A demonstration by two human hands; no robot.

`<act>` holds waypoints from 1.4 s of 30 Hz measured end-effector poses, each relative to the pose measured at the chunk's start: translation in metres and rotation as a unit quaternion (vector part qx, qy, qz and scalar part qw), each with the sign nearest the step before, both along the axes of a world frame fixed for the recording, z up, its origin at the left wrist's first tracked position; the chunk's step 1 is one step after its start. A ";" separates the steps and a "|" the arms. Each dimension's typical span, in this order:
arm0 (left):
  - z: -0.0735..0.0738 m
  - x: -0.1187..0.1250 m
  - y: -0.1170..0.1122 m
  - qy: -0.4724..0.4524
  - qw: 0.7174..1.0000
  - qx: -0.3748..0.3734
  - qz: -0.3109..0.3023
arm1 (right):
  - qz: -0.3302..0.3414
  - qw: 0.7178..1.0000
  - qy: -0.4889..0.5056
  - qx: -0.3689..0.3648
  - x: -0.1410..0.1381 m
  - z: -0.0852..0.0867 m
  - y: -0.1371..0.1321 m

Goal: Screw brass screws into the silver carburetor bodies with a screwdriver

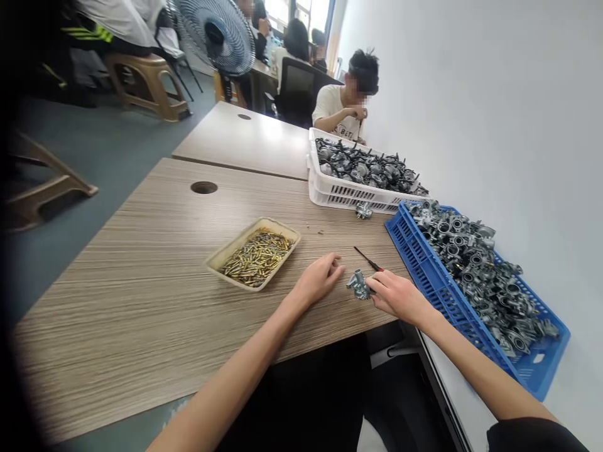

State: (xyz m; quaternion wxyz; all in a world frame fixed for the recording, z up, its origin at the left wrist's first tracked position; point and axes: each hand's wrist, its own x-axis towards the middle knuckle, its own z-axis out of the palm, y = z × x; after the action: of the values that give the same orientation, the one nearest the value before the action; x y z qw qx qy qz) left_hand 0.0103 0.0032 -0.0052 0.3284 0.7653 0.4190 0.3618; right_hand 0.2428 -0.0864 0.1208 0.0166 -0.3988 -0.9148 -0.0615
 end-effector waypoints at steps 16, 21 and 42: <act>0.010 -0.002 0.004 0.006 0.999 -0.018 0.039 | 0.000 0.985 0.174 -0.021 -0.007 -0.061 0.029; 0.020 -0.008 -0.002 0.017 0.999 0.017 0.043 | -0.015 0.977 0.211 0.026 -0.003 -0.081 0.031; 0.058 -0.187 0.013 0.465 0.865 0.053 0.183 | -0.012 0.963 0.263 0.064 0.009 -0.135 0.021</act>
State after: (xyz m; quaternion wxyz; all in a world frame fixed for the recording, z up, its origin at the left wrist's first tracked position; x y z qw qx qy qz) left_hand -0.1767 0.0163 0.0529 -0.0178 0.7709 0.6355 0.0392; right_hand 0.2522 -0.0653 -0.0145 0.2812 -0.4098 -0.8677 -0.0133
